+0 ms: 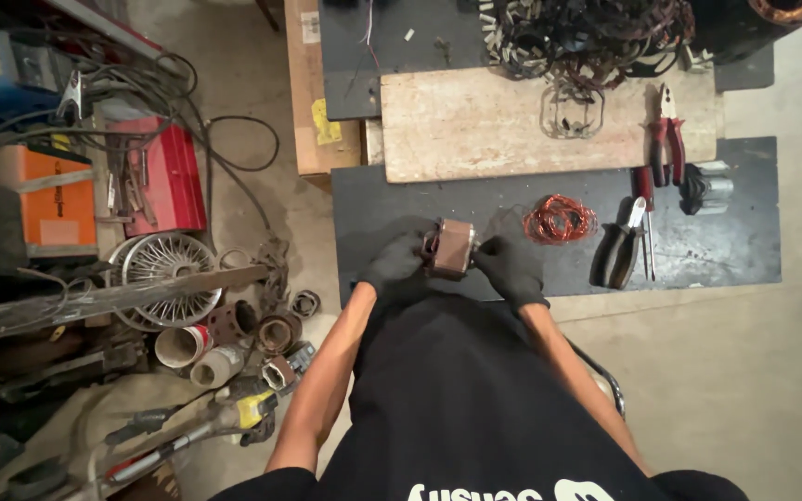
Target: Inspecting and manipulating an electric motor core and copper wire coils on a workbench
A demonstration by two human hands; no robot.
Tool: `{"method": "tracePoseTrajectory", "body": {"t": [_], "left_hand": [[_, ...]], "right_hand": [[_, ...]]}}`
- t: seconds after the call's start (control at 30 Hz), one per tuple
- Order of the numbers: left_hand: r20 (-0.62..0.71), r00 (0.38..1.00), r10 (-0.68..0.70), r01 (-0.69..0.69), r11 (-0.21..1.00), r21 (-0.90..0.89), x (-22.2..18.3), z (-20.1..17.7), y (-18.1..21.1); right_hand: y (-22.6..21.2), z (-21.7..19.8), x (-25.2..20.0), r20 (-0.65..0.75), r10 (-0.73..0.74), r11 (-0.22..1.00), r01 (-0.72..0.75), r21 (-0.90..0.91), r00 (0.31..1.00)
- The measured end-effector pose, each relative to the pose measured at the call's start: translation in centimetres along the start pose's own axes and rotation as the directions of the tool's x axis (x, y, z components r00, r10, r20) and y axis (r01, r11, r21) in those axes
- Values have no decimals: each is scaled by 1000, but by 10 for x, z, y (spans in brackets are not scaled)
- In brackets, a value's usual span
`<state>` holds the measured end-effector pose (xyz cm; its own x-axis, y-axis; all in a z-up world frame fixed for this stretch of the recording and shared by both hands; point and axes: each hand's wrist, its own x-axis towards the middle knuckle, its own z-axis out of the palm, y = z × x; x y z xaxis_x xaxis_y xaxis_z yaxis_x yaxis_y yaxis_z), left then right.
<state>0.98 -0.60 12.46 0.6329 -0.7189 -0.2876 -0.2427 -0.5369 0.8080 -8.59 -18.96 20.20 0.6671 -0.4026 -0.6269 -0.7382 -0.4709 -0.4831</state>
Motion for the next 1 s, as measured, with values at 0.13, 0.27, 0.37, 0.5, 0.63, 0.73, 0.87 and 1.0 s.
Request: {"method": "tracePoseTrajectory", "body": {"t": [0.13,0.27,0.37,0.5,0.63,0.73,0.87,1.0], "left_hand": [[-115,934,-339,299,915,-270,2,28,-84],[-114,805,-583,485,756,-438,-35,33,-108],[3,833,-553,348,521,-779,-29,39,-71],[-174,836,-521,317,716,-622,-21,36,-55],[-225,863,-452,121,618,-777,3,57,-79],[-191,896,-400,147,675,-723,5,48,-59],[-133,948,-288,122,720,-684,4,21,-23],[258,858,-445,431,350,-831,12,15,-47]], "right_hand": [[16,14,8,-26,10,998,-9,63,1000],[-5,9,-20,-90,81,980,-63,189,993],[7,22,-10,-122,80,989,-63,138,989],[29,33,-4,-127,54,974,-24,225,990],[65,63,17,-326,-151,964,212,159,933],[68,48,20,-365,-227,945,295,141,903],[68,42,26,-295,-198,919,282,276,935],[81,55,55,-265,-248,937,300,177,932]]}}
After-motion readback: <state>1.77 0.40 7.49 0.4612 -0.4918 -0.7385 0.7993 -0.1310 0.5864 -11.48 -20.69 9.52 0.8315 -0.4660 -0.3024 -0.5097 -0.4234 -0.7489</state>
